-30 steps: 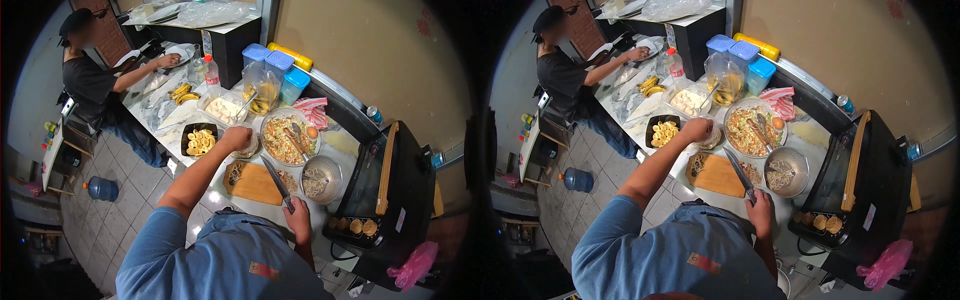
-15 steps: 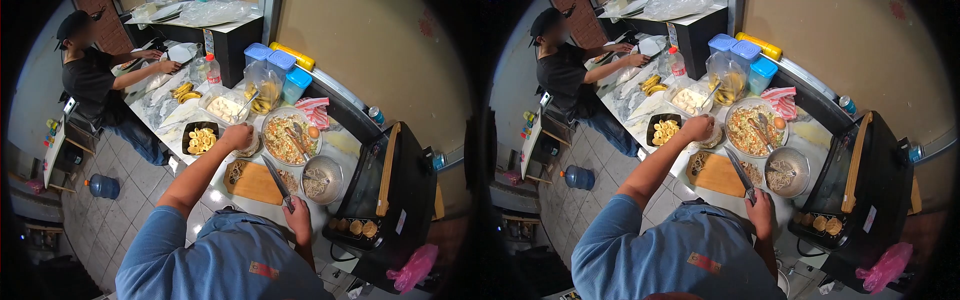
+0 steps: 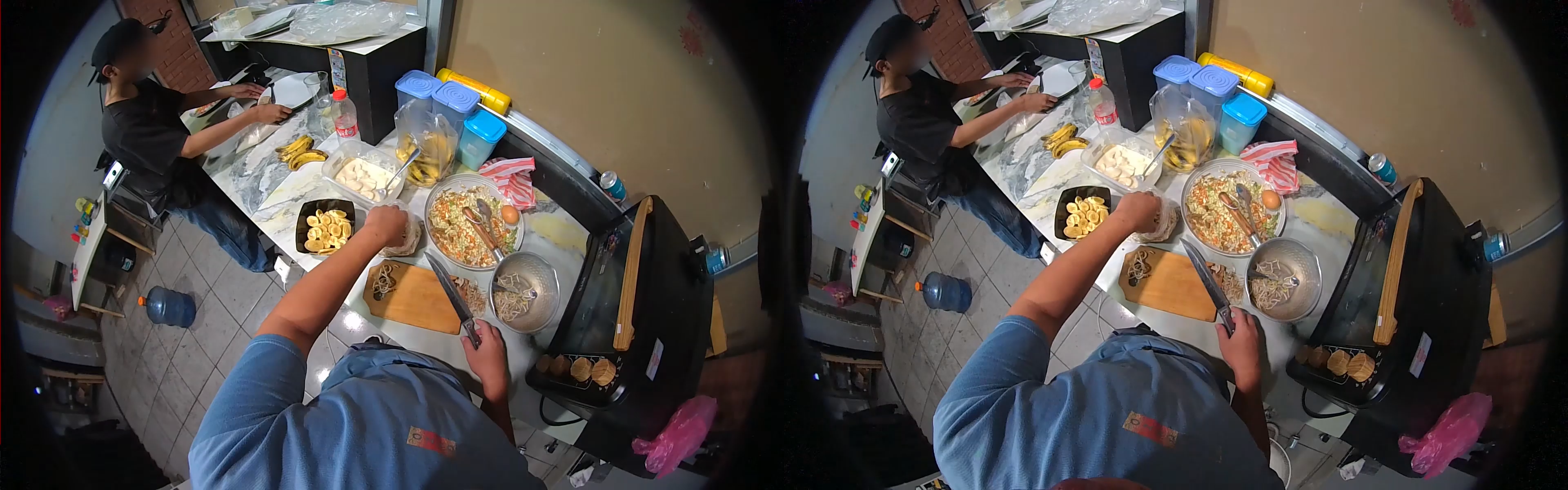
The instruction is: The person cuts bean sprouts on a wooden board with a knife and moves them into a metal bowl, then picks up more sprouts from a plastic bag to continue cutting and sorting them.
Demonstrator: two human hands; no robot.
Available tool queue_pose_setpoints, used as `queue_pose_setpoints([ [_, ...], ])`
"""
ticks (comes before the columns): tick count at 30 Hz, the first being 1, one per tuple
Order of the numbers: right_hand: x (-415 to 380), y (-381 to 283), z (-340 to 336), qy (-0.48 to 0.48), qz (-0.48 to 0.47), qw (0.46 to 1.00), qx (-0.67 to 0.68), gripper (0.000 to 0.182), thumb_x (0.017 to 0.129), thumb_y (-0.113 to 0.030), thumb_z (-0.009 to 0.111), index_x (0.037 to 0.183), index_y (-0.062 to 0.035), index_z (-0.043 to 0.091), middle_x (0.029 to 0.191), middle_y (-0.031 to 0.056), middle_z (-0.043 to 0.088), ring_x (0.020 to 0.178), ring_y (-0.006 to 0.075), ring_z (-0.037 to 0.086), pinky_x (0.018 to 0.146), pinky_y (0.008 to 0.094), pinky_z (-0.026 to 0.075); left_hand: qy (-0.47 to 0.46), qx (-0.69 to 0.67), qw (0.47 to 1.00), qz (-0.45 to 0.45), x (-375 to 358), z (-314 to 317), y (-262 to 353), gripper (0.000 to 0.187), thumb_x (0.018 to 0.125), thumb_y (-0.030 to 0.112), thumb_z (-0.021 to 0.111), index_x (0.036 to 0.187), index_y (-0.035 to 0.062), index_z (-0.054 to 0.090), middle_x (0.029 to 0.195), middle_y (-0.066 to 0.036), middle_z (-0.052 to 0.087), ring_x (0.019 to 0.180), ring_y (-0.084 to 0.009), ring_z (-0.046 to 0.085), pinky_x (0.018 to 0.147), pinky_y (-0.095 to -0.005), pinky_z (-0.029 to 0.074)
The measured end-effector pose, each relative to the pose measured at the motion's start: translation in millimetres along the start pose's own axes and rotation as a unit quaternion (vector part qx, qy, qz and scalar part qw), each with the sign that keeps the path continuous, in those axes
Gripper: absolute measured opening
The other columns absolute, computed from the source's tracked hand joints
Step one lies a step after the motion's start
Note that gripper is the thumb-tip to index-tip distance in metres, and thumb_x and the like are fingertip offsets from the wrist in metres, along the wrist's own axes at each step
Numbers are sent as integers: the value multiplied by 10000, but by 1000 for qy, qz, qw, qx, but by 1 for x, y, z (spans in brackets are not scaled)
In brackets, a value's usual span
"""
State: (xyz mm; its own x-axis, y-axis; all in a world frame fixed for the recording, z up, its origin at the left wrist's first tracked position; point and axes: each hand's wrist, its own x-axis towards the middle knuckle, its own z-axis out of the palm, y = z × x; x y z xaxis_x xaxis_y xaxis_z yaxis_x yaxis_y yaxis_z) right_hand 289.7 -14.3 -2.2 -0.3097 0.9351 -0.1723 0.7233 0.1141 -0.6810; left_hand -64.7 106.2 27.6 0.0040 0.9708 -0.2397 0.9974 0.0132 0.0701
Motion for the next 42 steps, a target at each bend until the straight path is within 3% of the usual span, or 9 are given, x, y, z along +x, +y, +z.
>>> queue_pose_setpoints([
  [10, -3, 1, -1, 17, 4, 1000, 4, 484, 837, -197, 747, 1263, -35, 583, 1086, 198, 628, 1006, 374, 616, 876, 467, 494, -41, -13, 999, -3, 2, -6, 4, 433, 712, 267, 740, 1068, 25, 696, 1160, -212, 673, 1084, -339, 667, 900, -419, 561],
  [19, -6, 4, 2, 37, -26, 999, -17, 465, 850, -195, 747, 1256, -32, 591, 1043, 190, 639, 921, 344, 649, 824, 436, 525, -20, 0, 1000, 17, 4, 4, 1, 430, 721, 258, 727, 1076, 17, 689, 1158, -193, 665, 1087, -338, 664, 899, -417, 561],
  [23, -7, 5, 2, 38, -19, 999, 0, 473, 832, -194, 755, 1241, -24, 589, 1048, 200, 630, 944, 373, 626, 825, 464, 504, -30, -16, 999, -1, 2, -2, 6, 426, 720, 253, 726, 1072, 16, 689, 1176, -202, 658, 1076, -342, 669, 893, -422, 562],
  [31, -6, 7, 2, 33, -27, 999, -8, 471, 828, -195, 753, 1234, -19, 590, 1046, 206, 631, 967, 386, 612, 845, 476, 492, -20, -22, 1000, 2, 0, -1, 4, 367, 728, 239, 713, 1023, 22, 697, 1065, -205, 709, 1004, -358, 695, 858, -443, 567],
  [42, -5, 11, 2, 34, -40, 998, -37, 471, 849, -214, 746, 1251, -25, 591, 1035, 193, 645, 940, 350, 648, 832, 441, 520, 1, -27, 1000, -1, 0, 2, 7, 323, 729, 220, 703, 995, 37, 708, 1041, -203, 713, 990, -364, 696, 839, -451, 568],
])
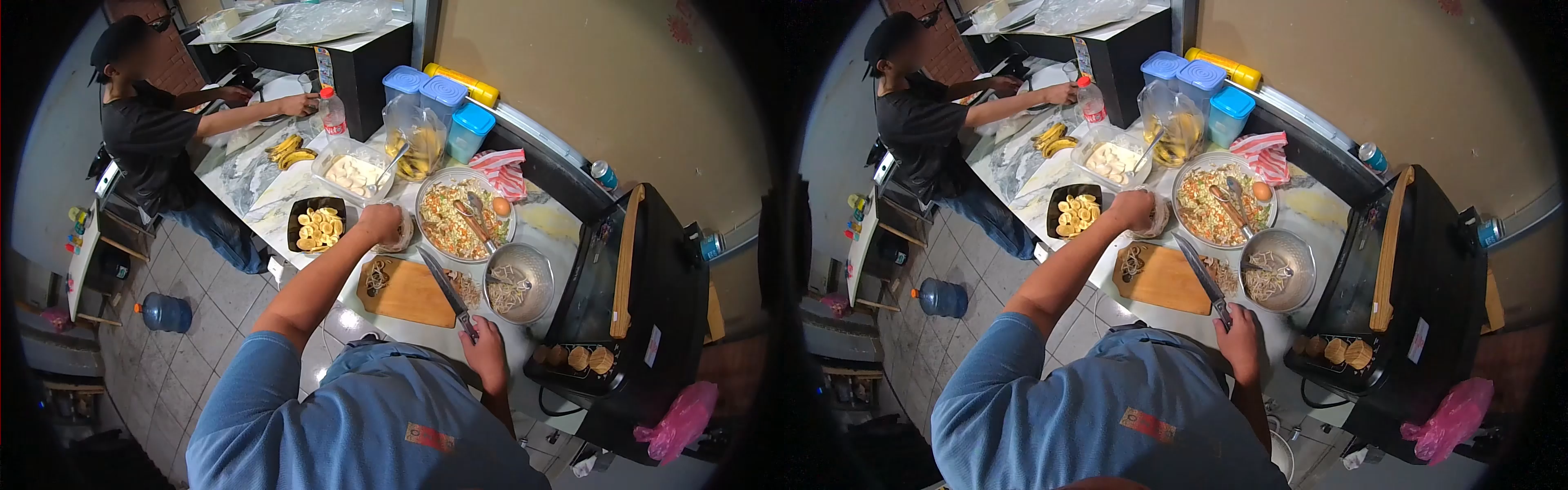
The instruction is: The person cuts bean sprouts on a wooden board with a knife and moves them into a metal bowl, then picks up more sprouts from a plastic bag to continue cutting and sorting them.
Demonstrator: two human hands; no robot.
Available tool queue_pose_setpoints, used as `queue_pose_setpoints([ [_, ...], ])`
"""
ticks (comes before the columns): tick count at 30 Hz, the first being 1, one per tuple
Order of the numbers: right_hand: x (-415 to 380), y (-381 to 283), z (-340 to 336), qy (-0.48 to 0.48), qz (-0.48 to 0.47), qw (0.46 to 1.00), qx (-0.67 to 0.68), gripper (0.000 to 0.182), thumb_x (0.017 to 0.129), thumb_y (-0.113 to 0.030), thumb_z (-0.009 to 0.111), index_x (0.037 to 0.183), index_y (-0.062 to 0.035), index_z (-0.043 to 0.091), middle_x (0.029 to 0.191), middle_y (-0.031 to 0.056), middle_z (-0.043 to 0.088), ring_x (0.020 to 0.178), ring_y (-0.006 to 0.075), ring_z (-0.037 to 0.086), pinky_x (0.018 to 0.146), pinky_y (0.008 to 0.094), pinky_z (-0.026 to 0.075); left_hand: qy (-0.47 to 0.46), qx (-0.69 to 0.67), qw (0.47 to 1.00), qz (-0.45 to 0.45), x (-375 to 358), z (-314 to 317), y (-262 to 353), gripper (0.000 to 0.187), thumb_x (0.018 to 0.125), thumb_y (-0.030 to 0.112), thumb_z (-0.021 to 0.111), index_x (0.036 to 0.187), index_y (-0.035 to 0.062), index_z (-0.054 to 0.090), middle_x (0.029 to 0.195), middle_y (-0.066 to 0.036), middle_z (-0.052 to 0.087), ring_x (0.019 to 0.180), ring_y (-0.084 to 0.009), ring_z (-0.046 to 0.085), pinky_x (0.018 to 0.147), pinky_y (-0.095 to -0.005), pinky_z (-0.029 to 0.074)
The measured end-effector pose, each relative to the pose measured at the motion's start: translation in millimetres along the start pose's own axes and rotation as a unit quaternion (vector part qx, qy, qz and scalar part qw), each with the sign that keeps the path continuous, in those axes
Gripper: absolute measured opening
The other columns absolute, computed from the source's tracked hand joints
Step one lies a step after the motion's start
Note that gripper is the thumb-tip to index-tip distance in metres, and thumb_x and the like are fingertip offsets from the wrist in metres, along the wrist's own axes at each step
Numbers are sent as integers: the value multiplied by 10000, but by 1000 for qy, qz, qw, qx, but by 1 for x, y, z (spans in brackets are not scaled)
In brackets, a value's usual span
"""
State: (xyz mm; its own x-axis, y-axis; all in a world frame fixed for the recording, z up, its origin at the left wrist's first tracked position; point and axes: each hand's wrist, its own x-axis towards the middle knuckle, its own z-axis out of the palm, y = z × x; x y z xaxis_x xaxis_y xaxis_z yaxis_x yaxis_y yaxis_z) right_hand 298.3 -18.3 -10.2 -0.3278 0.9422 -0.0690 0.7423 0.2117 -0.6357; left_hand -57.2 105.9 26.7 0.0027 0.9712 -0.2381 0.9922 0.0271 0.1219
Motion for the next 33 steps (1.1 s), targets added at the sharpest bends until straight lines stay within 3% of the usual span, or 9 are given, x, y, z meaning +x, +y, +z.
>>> queue_pose_setpoints([
  [5, 0, 1, 1, 3, -5, 1000, -2, 466, 849, -214, 744, 1247, -24, 593, 1022, 190, 647, 936, 350, 645, 829, 442, 519, -32, 2, 999, -2, -1, -3, -2, 289, 724, 209, 702, 967, 52, 719, 987, -194, 722, 969, -360, 700, 822, -456, 568],
  [7, 0, 1, 2, 3, -4, 1000, -3, 468, 846, -215, 747, 1246, -26, 595, 1016, 186, 645, 931, 351, 641, 830, 442, 516, 4, -4, 1000, 7, 1, 4, -6, 261, 728, 210, 696, 943, 64, 726, 969, -188, 727, 946, -362, 704, 806, -462, 570],
  [23, -1, 0, 0, -5, 18, 1000, 8, 459, 831, -215, 749, 1226, -30, 604, 1021, 183, 641, 967, 370, 614, 849, 467, 491, -42, -30, 999, -6, 4, -3, -10, 292, 758, 210, 689, 1013, 68, 699, 1021, -197, 717, 976, -381, 689, 812, -469, 561],
  [33, 4, -2, -1, -15, 15, 1000, 14, 454, 829, -216, 752, 1222, -39, 609, 1022, 192, 641, 964, 376, 616, 844, 473, 491, -106, 40, 993, -21, 1, -16, -1, 404, 645, 231, 791, 1012, 71, 738, 1050, -183, 727, 1016, -347, 700, 837, -444, 578],
])
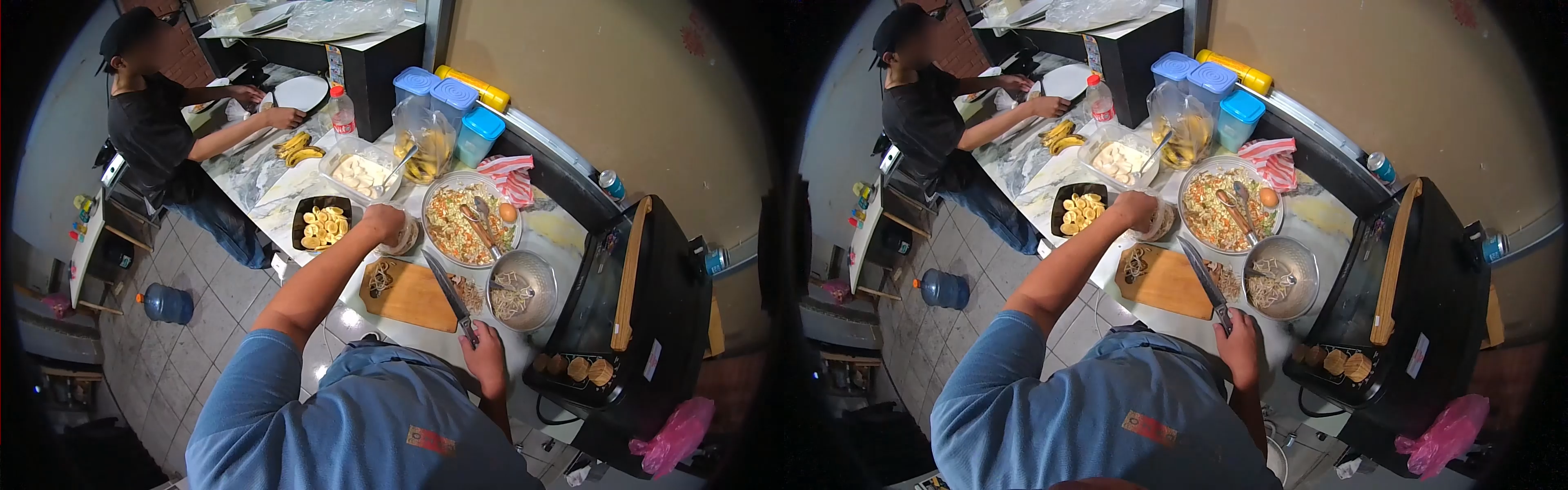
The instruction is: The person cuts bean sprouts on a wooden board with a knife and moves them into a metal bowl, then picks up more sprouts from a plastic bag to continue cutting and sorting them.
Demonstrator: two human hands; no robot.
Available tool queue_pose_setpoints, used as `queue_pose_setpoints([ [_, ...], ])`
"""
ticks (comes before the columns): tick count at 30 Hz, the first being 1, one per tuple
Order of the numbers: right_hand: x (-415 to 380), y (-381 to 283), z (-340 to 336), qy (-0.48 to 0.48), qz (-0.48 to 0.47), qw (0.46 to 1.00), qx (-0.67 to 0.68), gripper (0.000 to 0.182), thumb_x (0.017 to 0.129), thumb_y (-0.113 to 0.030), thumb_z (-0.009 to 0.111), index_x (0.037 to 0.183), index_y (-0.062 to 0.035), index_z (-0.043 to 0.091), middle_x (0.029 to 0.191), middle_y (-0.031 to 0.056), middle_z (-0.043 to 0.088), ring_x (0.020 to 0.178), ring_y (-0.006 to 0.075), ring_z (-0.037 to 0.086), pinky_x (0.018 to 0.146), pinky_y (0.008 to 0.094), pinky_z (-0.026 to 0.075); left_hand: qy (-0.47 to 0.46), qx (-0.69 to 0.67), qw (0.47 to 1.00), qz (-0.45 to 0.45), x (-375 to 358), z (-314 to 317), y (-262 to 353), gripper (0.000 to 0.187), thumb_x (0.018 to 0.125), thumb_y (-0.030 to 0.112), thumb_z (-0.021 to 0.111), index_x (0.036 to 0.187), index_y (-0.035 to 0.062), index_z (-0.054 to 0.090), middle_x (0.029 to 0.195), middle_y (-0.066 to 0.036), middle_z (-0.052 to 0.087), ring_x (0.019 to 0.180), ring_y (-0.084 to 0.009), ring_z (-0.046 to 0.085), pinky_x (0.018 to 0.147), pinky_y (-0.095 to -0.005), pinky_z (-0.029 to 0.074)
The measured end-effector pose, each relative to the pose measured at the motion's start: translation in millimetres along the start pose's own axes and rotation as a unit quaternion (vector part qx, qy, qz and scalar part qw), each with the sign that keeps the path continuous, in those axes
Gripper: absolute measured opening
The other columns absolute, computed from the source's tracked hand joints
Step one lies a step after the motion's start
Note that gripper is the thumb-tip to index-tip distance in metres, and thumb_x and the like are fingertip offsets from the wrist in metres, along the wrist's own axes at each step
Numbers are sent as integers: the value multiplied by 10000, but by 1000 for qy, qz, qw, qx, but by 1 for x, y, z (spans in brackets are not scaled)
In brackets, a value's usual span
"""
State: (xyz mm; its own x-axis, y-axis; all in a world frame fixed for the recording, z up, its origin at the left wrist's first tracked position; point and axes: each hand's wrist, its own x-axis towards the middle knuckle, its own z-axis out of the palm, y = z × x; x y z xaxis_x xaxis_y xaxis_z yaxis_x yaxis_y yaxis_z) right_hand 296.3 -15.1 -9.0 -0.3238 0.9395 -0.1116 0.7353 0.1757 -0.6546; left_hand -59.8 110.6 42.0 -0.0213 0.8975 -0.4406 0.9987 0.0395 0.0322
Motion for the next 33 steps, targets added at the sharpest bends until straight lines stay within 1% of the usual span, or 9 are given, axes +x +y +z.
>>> queue_pose_setpoints([
  [7, -2, -2, -3, 2, -7, 1000, 6, 451, 830, -197, 757, 1224, -39, 603, 1033, 200, 638, 961, 386, 618, 833, 476, 493, 51, -16, 999, 13, -3, 6, -3, 320, 683, 195, 732, 966, 46, 741, 1011, -202, 728, 983, -359, 706, 822, -448, 579],
  [10, -1, -1, -2, 9, -24, 1000, -14, 450, 839, -207, 755, 1228, -35, 610, 1011, 182, 646, 910, 350, 642, 816, 441, 519, 10, 7, 1000, -1, -8, 1, -1, 358, 714, 207, 728, 1043, 65, 745, 1091, -178, 728, 1038, -322, 706, 870, -418, 575],
  [14, 0, 0, -1, 6, -17, 1000, -7, 451, 840, -209, 754, 1231, -36, 609, 1012, 181, 646, 913, 352, 641, 817, 440, 518, 24, 4, 1000, -4, -2, 11, -3, 350, 721, 206, 728, 1039, 60, 744, 1090, -178, 728, 1036, -323, 706, 867, -420, 576],
  [16, -1, -1, -2, -2, -10, 1000, -5, 452, 842, -209, 752, 1233, -35, 608, 1015, 183, 646, 920, 353, 641, 821, 437, 518, 61, -6, 998, 14, -5, 13, -2, 276, 718, 196, 713, 949, 46, 735, 995, -204, 729, 966, -359, 711, 812, -453, 580],
  [20, -1, 1, -2, -1, -18, 1000, -9, 454, 843, -208, 752, 1236, -33, 607, 1022, 186, 647, 921, 355, 642, 824, 438, 517, 72, -10, 997, 14, -7, 13, -2, 274, 721, 203, 710, 940, 40, 732, 989, -207, 729, 953, -362, 713, 800, -455, 582],
  [23, -2, 3, -2, 6, -33, 999, -13, 454, 843, -210, 752, 1234, -29, 608, 1028, 190, 648, 929, 359, 641, 832, 440, 515, 76, -22, 997, -5, -14, 5, 0, 280, 721, 205, 708, 949, 45, 732, 989, -200, 731, 947, -363, 714, 790, -455, 584],
  [25, -2, 3, -2, 5, -34, 999, -14, 451, 841, -211, 754, 1227, -27, 611, 1030, 193, 648, 938, 361, 638, 840, 444, 511, 58, -9, 998, -3, -20, -3, 2, 316, 745, 205, 712, 1025, 60, 735, 1050, -180, 734, 993, -330, 717, 828, -432, 581],
  [32, -1, 2, -2, 1, -34, 999, -14, 452, 837, -210, 756, 1223, -24, 611, 1027, 199, 646, 946, 362, 638, 842, 446, 510, 58, 1, 998, -3, -10, 10, -4, 281, 750, 215, 715, 996, 80, 741, 1023, -167, 737, 969, -339, 717, 817, -436, 581],
  [33, -1, 4, -2, 0, -34, 999, -15, 453, 835, -210, 757, 1222, -24, 611, 1024, 200, 646, 946, 362, 638, 840, 446, 510, 68, -3, 998, 17, -11, 10, -5, 267, 753, 215, 711, 986, 90, 742, 1006, -162, 738, 958, -341, 717, 817, -440, 580],
])
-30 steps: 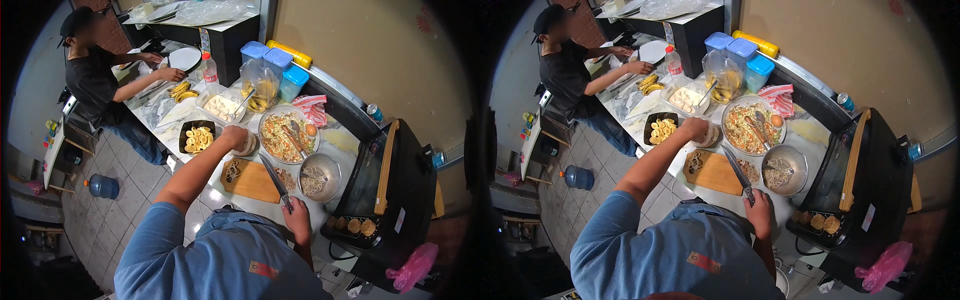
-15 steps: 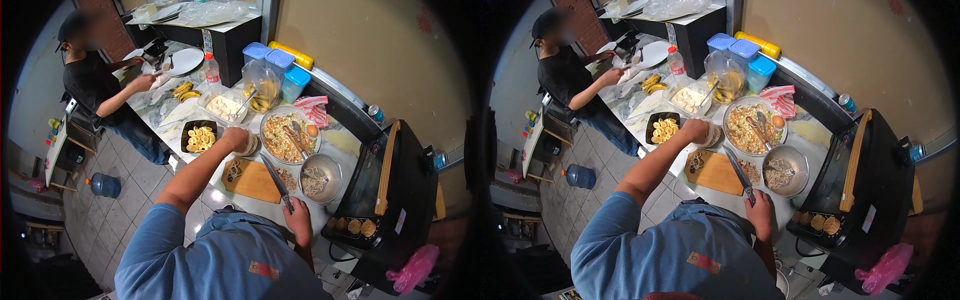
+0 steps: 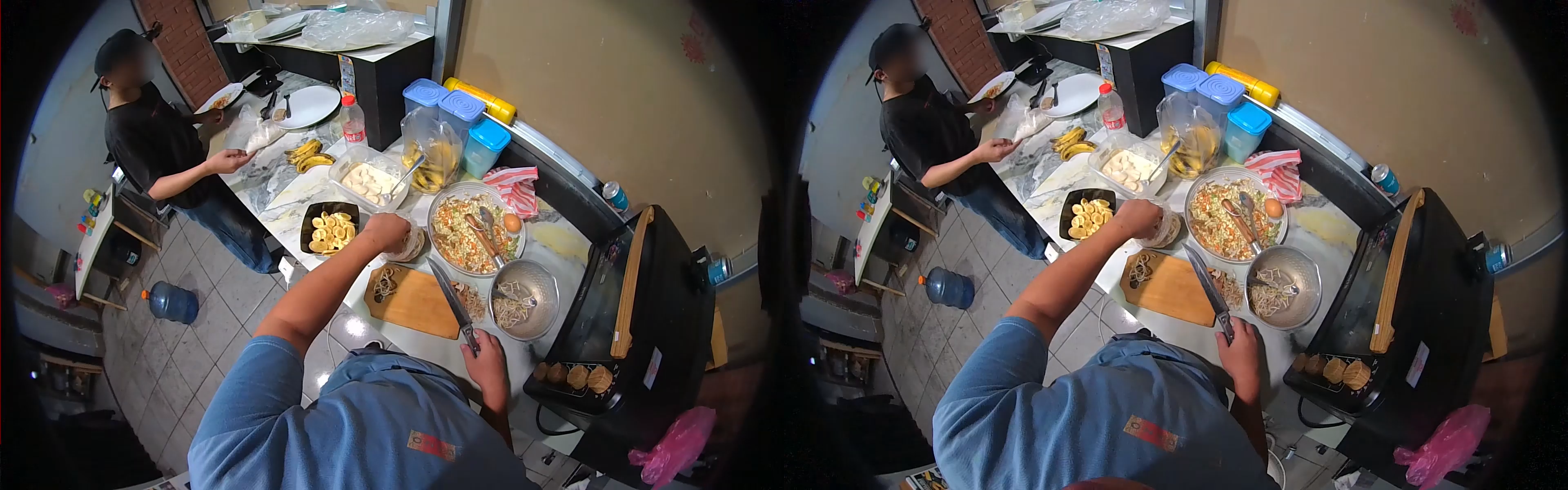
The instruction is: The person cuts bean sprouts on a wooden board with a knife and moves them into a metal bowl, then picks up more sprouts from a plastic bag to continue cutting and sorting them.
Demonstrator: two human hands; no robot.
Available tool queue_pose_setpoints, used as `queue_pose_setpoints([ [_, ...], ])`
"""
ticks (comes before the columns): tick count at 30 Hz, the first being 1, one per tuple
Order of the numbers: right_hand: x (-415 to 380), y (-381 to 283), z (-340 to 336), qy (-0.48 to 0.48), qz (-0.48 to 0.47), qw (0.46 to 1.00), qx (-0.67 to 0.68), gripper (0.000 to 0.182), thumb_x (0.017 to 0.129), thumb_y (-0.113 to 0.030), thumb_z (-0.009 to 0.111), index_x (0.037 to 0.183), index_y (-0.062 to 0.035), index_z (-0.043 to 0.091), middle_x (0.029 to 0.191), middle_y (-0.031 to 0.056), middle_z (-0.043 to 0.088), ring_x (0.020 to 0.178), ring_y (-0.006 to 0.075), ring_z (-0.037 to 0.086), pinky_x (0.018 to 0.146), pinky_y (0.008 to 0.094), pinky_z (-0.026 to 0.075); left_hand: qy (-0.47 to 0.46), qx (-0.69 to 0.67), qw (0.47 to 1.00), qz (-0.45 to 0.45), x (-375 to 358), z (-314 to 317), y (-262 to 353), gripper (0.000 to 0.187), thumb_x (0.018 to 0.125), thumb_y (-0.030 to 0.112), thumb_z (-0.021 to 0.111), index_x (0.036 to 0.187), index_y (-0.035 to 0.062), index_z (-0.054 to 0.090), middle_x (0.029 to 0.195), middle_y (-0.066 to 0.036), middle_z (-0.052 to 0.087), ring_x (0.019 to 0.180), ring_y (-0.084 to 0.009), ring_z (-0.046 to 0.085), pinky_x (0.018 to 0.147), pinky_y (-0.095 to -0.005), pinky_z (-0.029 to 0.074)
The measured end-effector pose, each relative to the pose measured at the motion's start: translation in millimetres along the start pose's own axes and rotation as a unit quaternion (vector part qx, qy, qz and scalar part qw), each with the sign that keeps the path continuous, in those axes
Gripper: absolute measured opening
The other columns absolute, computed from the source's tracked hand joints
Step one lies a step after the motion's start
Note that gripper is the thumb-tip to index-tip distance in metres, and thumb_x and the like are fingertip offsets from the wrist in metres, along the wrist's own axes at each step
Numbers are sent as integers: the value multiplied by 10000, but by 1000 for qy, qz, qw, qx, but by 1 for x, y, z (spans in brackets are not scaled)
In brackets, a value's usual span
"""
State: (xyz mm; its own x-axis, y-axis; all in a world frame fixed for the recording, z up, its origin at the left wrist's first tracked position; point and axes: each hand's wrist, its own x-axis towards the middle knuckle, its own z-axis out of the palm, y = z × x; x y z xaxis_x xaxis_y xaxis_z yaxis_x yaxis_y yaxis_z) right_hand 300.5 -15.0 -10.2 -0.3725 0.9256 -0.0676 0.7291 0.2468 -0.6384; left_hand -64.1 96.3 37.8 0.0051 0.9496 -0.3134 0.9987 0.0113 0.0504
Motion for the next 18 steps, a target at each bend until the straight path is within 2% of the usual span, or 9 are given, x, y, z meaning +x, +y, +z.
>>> queue_pose_setpoints([
  [8, -2, 4, 1, 0, -16, 1000, -15, 451, 837, -208, 753, 1224, -25, 612, 1019, 200, 645, 930, 360, 638, 833, 441, 511, 37, -19, 999, 18, -6, 0, -4, 218, 772, 220, 680, 965, 140, 745, 947, -140, 737, 923, -341, 714, 796, -455, 575],
  [10, -1, 4, 1, -9, -10, 1000, -2, 449, 838, -209, 750, 1225, -29, 612, 1013, 199, 644, 915, 359, 637, 825, 440, 511, 75, -20, 996, 32, -3, 3, -8, 239, 765, 264, 679, 963, 143, 737, 904, -151, 731, 862, -359, 711, 753, -470, 572],
  [13, -2, 5, 3, -1, -17, 1000, -6, 449, 838, -208, 750, 1226, -29, 611, 1006, 198, 644, 908, 357, 637, 819, 440, 511, 82, -47, 996, -2, -7, 0, -2, 204, 774, 215, 676, 949, 132, 741, 941, -135, 739, 915, -341, 715, 789, -456, 575],
  [16, -2, 7, 3, -9, -16, 1000, -15, 452, 836, -203, 750, 1227, -25, 609, 1006, 198, 644, 909, 355, 638, 819, 439, 511, 31, -9, 999, -7, -9, 2, 3, 220, 770, 224, 683, 951, 109, 733, 947, -149, 737, 915, -340, 715, 788, -455, 576],
  [18, -3, 8, 3, -9, -17, 1000, -9, 450, 836, -200, 751, 1226, -26, 609, 1005, 198, 644, 908, 355, 638, 816, 438, 512, 36, -10, 999, -5, -8, 7, 7, 231, 770, 229, 684, 958, 102, 731, 953, -154, 736, 917, -340, 715, 787, -456, 576],
])
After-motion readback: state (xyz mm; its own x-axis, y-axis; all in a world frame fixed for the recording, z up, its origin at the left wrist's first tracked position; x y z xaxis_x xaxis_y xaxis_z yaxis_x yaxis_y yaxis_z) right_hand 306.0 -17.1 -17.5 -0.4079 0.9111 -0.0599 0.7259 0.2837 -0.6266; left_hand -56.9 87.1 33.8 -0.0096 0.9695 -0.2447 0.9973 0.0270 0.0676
